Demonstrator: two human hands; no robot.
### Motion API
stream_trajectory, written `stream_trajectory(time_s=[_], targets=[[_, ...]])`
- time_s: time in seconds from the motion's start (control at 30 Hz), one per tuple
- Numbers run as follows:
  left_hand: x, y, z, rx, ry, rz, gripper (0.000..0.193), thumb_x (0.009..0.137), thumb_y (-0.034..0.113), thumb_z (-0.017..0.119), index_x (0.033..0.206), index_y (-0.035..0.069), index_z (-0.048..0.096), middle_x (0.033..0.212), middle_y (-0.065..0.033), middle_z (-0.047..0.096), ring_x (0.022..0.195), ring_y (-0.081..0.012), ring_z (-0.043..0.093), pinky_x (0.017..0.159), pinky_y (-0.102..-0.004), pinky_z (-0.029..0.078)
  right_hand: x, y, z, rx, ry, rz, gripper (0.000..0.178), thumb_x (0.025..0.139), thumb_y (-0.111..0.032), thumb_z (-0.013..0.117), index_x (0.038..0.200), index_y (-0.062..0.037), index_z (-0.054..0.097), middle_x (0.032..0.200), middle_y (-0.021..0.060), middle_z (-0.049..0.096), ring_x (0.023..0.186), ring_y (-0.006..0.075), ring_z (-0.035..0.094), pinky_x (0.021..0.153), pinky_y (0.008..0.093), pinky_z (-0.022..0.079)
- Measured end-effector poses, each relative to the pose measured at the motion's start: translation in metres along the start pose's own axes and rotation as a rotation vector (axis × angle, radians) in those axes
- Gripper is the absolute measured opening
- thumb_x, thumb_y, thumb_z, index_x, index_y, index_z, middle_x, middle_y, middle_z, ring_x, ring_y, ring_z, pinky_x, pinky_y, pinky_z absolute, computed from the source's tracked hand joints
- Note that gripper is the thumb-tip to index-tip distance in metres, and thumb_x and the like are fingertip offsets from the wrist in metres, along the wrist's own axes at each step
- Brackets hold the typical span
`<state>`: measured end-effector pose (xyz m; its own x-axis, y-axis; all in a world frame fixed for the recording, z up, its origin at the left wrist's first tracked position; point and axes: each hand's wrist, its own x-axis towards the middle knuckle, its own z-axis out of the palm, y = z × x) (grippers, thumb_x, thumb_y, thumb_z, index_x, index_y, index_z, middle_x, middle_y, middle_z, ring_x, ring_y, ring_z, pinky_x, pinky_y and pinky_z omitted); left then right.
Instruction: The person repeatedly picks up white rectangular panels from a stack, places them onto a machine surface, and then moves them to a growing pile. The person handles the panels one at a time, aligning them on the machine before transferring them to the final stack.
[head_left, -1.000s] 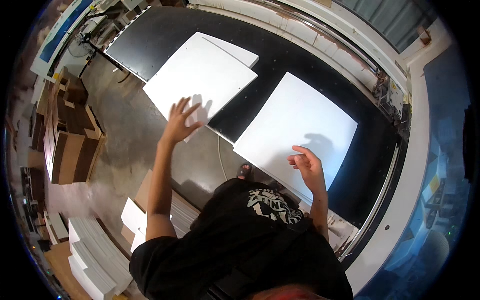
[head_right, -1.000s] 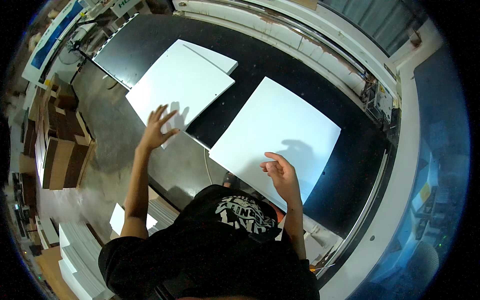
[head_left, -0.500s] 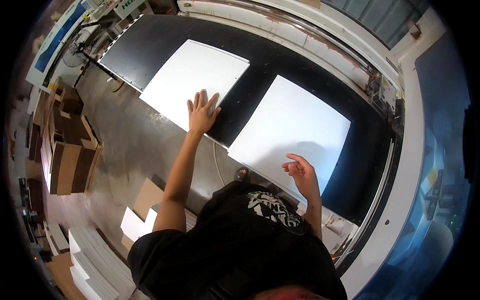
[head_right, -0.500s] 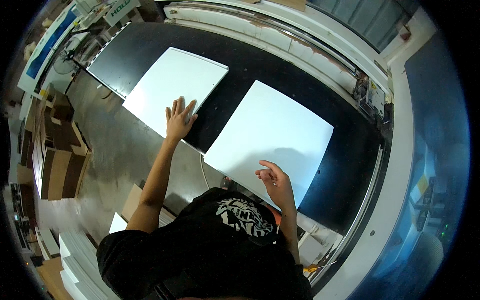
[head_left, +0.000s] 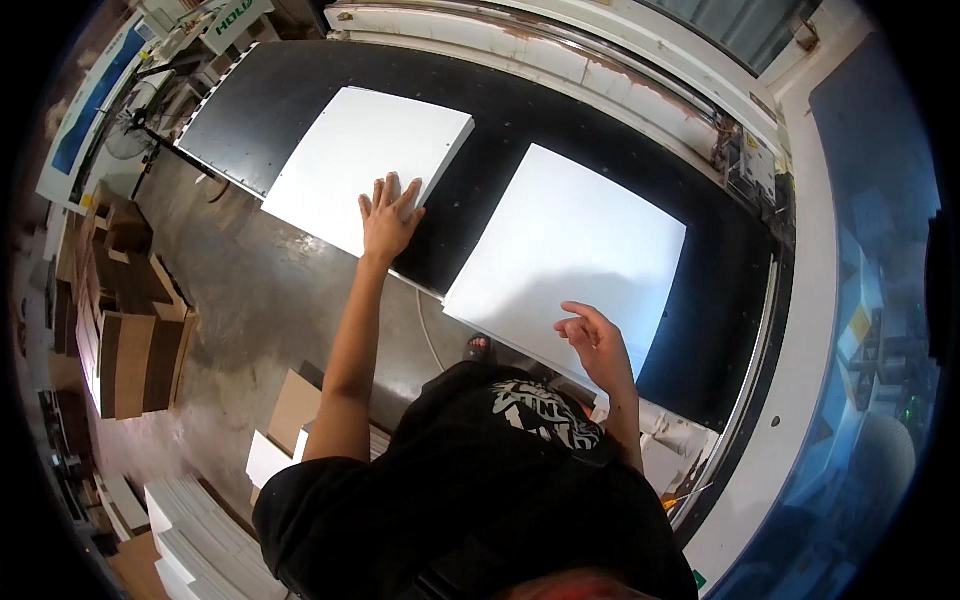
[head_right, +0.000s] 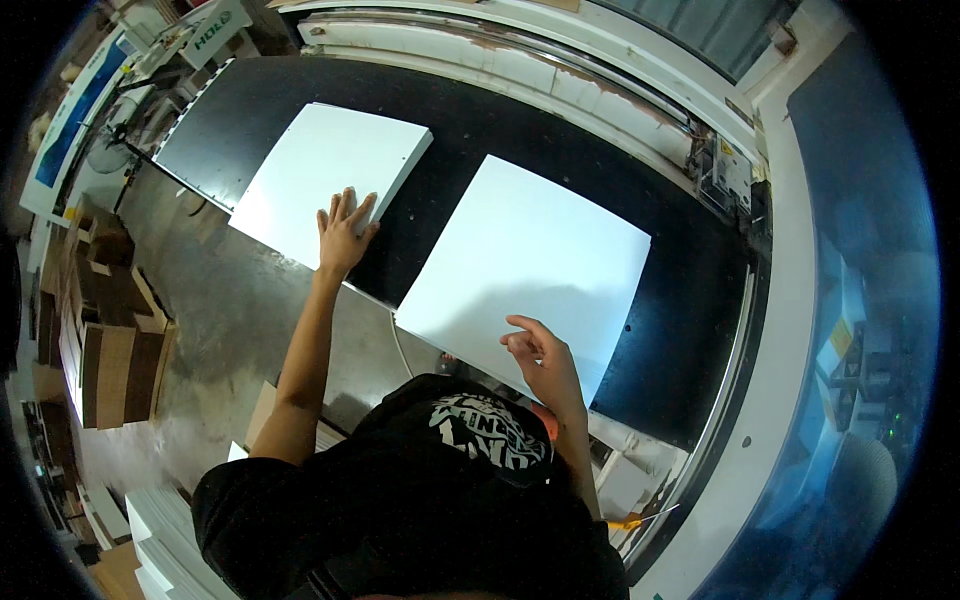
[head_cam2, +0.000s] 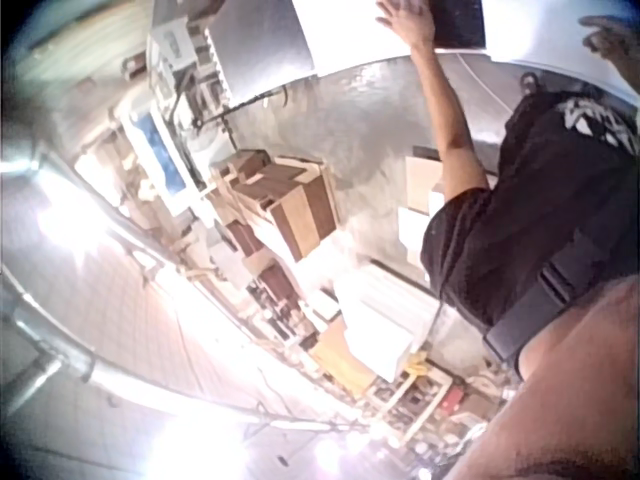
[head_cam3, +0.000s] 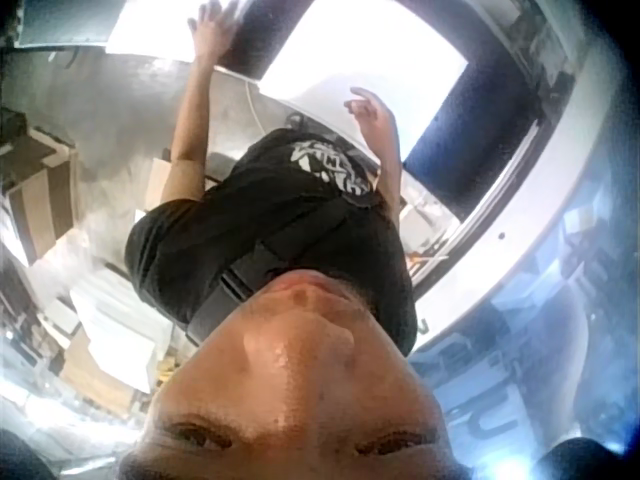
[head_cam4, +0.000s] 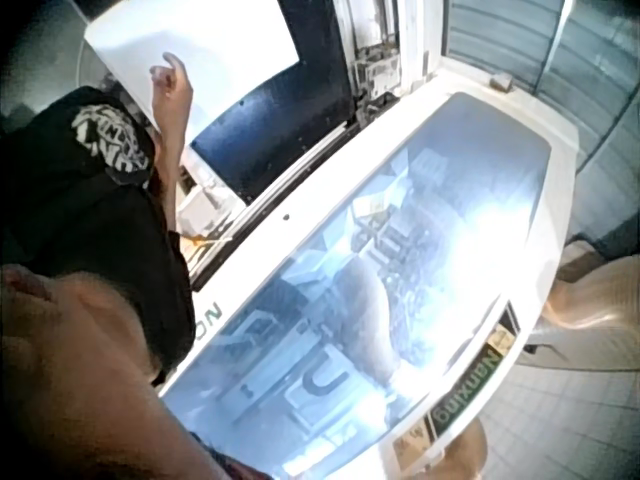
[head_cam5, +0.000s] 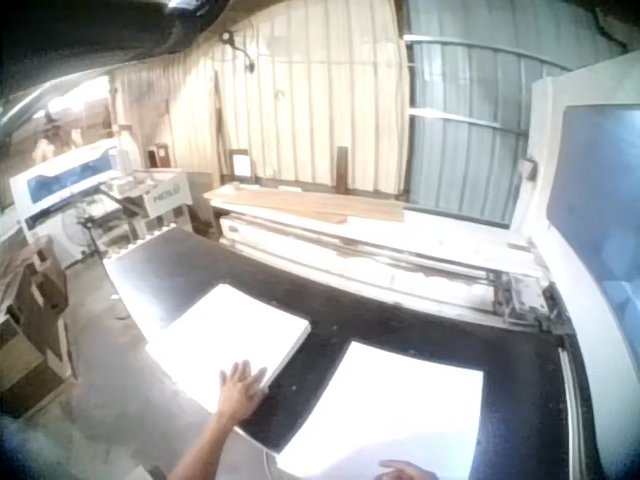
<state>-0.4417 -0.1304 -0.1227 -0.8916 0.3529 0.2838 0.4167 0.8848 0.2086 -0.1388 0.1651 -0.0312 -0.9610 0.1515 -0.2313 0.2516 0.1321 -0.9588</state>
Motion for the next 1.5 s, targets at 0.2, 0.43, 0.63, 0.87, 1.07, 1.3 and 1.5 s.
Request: stream_trajectory(time_s=[0.2, 0.43, 0.63, 0.87, 1.07, 1.3, 1.5], targets=[[0.0, -0.014, -0.001, -0.042, -0.015, 0.058, 0.056, 0.092, 0.039, 0.066, 0.146, 0.035, 0.051, 0.158, -0.0166, 0.037, 0.147, -0.0401, 0.03, 0.116, -0.0632, 0.02, -0.005, -0.009, -0.007, -0.079, 0.079, -0.033, 0.034, 0.101, -0.018, 0.057, 0.132, -0.0039, 0.059, 0.104, 0.0122, 0.075, 0.1, 0.0203, 0.07, 0.09, 0.0358, 0.053], [0.002, -0.018, -0.002, -0.016, -0.013, 0.071, 0.056, 0.093, 0.038, 0.067, 0.146, 0.036, 0.051, 0.159, -0.0147, 0.037, 0.148, -0.0367, 0.031, 0.116, -0.0635, 0.022, -0.018, 0.005, -0.015, -0.029, 0.138, -0.015, 0.032, 0.103, -0.017, 0.056, 0.131, -0.0019, 0.058, 0.102, 0.0112, 0.073, 0.098, 0.0175, 0.068, 0.09, 0.0308, 0.052], [-0.008, 0.011, 0.007, -0.197, 0.035, 0.174, 0.054, 0.096, 0.033, 0.065, 0.146, 0.017, 0.052, 0.153, -0.0196, 0.043, 0.146, -0.0427, 0.031, 0.117, -0.0575, 0.025, -0.031, 0.015, -0.025, -0.126, 0.23, -0.008, 0.034, 0.1, -0.017, 0.059, 0.131, -0.0035, 0.06, 0.105, 0.0132, 0.074, 0.096, 0.0212, 0.071, 0.086, 0.034, 0.055], [-0.07, 0.123, 0.008, -0.423, -0.237, 0.328, 0.06, 0.097, 0.038, 0.064, 0.15, 0.018, 0.047, 0.16, -0.0247, 0.029, 0.15, -0.0429, 0.021, 0.119, -0.0597, 0.016, -0.055, 0.063, -0.052, -0.45, 0.812, -0.004, 0.033, 0.097, -0.02, 0.063, 0.126, -0.0059, 0.063, 0.101, 0.0125, 0.071, 0.09, 0.0262, 0.068, 0.08, 0.0367, 0.055], [-0.077, 0.129, 0.008, -0.331, -0.223, 0.348, 0.06, 0.1, 0.047, 0.056, 0.153, 0.022, 0.043, 0.163, -0.0222, 0.024, 0.153, -0.0408, 0.015, 0.119, -0.0638, 0.009, -0.075, 0.109, -0.064, -0.498, 0.865, 0.237, 0.035, 0.096, -0.03, 0.065, 0.118, -0.0023, 0.065, 0.083, 0.0119, 0.066, 0.076, 0.024, 0.062, 0.073, 0.037, 0.051], [-0.084, 0.132, 0.006, -0.313, -0.213, 0.34, 0.061, 0.097, 0.043, 0.062, 0.151, 0.022, 0.046, 0.161, -0.0216, 0.028, 0.152, -0.0413, 0.019, 0.119, -0.0626, 0.013, -0.094, 0.127, -0.072, -0.209, 0.687, 0.271, 0.047, 0.103, -0.039, 0.055, 0.091, 0.006, 0.062, 0.068, 0.0087, 0.054, 0.065, 0.0158, 0.049, 0.061, 0.0353, 0.043], [-0.086, 0.133, 0.008, -0.258, -0.213, 0.357, 0.06, 0.097, 0.047, 0.06, 0.151, 0.023, 0.047, 0.162, -0.0211, 0.028, 0.152, -0.0406, 0.018, 0.119, -0.0626, 0.01, -0.1, 0.156, -0.076, 0.068, 0.78, 0.217, 0.05, 0.106, -0.043, 0.05, 0.083, 0.0015, 0.06, 0.068, -0.001, 0.046, 0.067, 0.0087, 0.04, 0.06, 0.0303, 0.037]])
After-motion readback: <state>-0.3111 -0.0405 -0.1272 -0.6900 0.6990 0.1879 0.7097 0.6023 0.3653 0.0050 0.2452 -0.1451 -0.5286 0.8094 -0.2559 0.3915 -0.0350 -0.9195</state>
